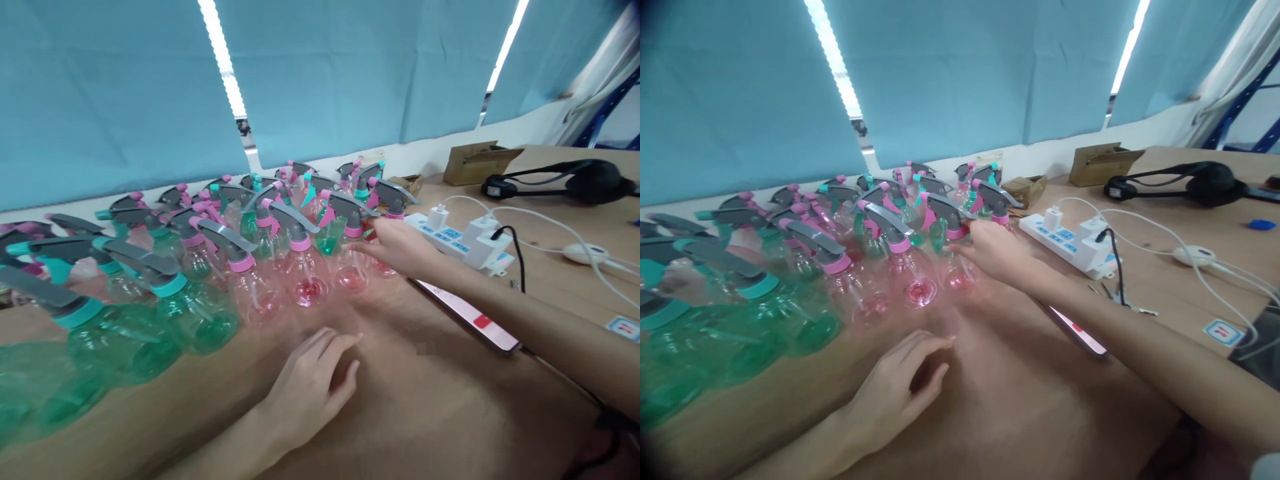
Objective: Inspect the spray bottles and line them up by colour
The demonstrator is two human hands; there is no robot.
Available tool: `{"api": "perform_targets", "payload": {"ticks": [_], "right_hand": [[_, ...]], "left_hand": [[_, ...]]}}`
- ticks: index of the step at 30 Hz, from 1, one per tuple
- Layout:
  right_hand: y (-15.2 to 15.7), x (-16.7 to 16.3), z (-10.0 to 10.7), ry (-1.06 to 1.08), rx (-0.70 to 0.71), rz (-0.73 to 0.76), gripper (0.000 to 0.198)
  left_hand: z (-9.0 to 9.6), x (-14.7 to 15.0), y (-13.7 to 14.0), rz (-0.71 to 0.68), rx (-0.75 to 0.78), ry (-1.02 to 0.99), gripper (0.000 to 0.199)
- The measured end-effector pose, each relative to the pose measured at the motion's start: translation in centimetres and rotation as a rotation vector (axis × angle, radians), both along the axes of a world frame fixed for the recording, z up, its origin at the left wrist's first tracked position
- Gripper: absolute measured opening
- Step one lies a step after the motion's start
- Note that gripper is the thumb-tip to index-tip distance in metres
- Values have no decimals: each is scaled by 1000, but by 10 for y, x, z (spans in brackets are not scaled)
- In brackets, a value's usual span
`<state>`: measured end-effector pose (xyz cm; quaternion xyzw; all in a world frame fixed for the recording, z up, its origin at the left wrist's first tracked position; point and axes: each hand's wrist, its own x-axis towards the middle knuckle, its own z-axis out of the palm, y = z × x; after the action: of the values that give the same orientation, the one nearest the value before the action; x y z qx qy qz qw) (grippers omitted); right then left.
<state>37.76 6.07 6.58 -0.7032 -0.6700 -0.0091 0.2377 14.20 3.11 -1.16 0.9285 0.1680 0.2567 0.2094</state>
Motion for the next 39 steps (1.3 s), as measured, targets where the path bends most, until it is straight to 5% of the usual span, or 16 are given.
{"api": "perform_targets", "payload": {"ticks": [9, 15, 24, 28, 34, 39], "right_hand": [[8, -6, -3, 47, 10, -40, 40], [-18, -1, -1, 123, 6, 9, 51], [-58, 54, -6, 261, -20, -35, 36], [-49, 73, -9, 268, 17, -103, 40], [-18, 64, -18, 395, 12, 28, 45], [1, 62, -29, 471, 88, -43, 45]], "left_hand": [[1, 0, -1, -10, 1, 6, 25], [1, -1, -1, -9, -9, 13, 27], [3, 0, -1, -1, 19, -1, 27], [3, 0, -1, 14, 21, 11, 26], [3, 0, -1, 32, 27, 10, 26], [3, 0, 0, 42, 28, 29, 26]]}}
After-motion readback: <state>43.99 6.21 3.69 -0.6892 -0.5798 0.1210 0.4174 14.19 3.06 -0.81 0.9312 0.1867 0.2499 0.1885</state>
